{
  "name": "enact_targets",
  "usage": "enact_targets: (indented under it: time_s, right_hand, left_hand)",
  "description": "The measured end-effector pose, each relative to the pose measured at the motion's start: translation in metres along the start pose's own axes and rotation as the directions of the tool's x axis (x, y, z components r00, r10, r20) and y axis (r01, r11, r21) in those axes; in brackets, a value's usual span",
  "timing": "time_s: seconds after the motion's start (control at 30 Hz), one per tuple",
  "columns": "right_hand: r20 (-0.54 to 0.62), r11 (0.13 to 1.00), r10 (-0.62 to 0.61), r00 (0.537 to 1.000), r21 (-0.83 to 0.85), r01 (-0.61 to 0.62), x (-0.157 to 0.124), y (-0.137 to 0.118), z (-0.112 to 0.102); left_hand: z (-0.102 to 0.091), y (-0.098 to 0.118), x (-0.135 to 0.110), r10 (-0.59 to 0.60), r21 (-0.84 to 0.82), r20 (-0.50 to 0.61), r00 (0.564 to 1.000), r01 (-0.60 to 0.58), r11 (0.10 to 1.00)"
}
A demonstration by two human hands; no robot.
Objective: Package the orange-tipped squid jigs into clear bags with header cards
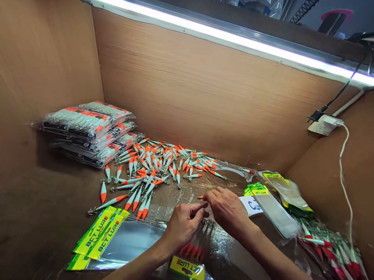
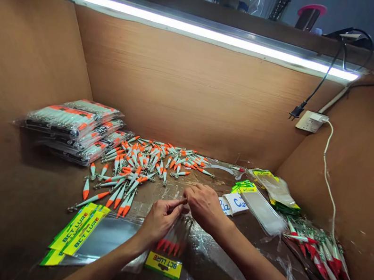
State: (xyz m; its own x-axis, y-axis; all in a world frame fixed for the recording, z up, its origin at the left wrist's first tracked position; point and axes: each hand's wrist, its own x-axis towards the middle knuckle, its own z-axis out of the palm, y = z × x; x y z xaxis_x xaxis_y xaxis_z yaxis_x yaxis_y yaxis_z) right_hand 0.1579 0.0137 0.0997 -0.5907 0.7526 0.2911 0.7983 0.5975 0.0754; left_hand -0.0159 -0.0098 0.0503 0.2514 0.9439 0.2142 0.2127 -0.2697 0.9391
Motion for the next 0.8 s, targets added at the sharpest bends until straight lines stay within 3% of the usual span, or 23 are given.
enact_targets:
  time_s: [0.13, 0.23, 0.3, 0.37, 0.43, 0.53, 0.63, 0.7, 0.77, 0.8]
  right_hand:
    - [-0.135, 0.953, 0.243, 0.961, 0.219, -0.210, -0.005, -0.004, 0.023]
    - [-0.233, 0.859, 0.428, 0.873, 0.406, -0.313, -0.006, 0.005, 0.038]
    - [-0.281, 0.744, 0.578, 0.766, 0.568, -0.352, -0.011, 0.027, 0.039]
    - [-0.239, 0.545, 0.722, 0.649, 0.775, -0.321, -0.022, 0.062, 0.029]
    - [-0.164, 0.455, 0.741, 0.651, 0.836, -0.307, -0.042, 0.102, 0.012]
    - [-0.216, 0.579, 0.745, 0.631, 0.679, -0.451, -0.078, 0.151, -0.017]
    - [-0.354, 0.646, 0.759, 0.547, 0.519, -0.560, -0.100, 0.163, -0.032]
    - [-0.313, 0.660, 0.740, 0.596, 0.509, -0.552, -0.101, 0.146, -0.029]
    - [-0.096, 0.620, 0.678, 0.729, 0.606, -0.498, -0.092, 0.116, -0.016]
    - [0.050, 0.536, 0.616, 0.786, 0.705, -0.465, -0.085, 0.098, -0.007]
  left_hand:
    - [0.003, -0.009, 0.006, -0.054, -0.097, 0.008, 0.998, 0.055, 0.994]
    - [0.008, -0.013, 0.007, -0.101, -0.224, -0.001, 0.995, 0.098, 0.970]
    - [0.010, -0.012, 0.004, -0.145, -0.341, -0.010, 0.989, 0.133, 0.931]
    - [0.011, -0.012, 0.000, -0.216, -0.486, 0.002, 0.976, 0.190, 0.853]
    - [0.011, -0.011, -0.002, -0.292, -0.613, 0.036, 0.956, 0.252, 0.749]
    - [0.009, -0.012, -0.002, -0.357, -0.701, 0.071, 0.931, 0.301, 0.647]
    - [0.007, -0.011, 0.001, -0.383, -0.714, 0.086, 0.920, 0.325, 0.621]
    - [0.008, -0.010, 0.002, -0.377, -0.701, 0.096, 0.921, 0.332, 0.631]
    - [0.009, -0.009, 0.002, -0.370, -0.676, 0.106, 0.923, 0.340, 0.654]
    - [0.009, -0.008, 0.002, -0.367, -0.661, 0.113, 0.923, 0.346, 0.666]
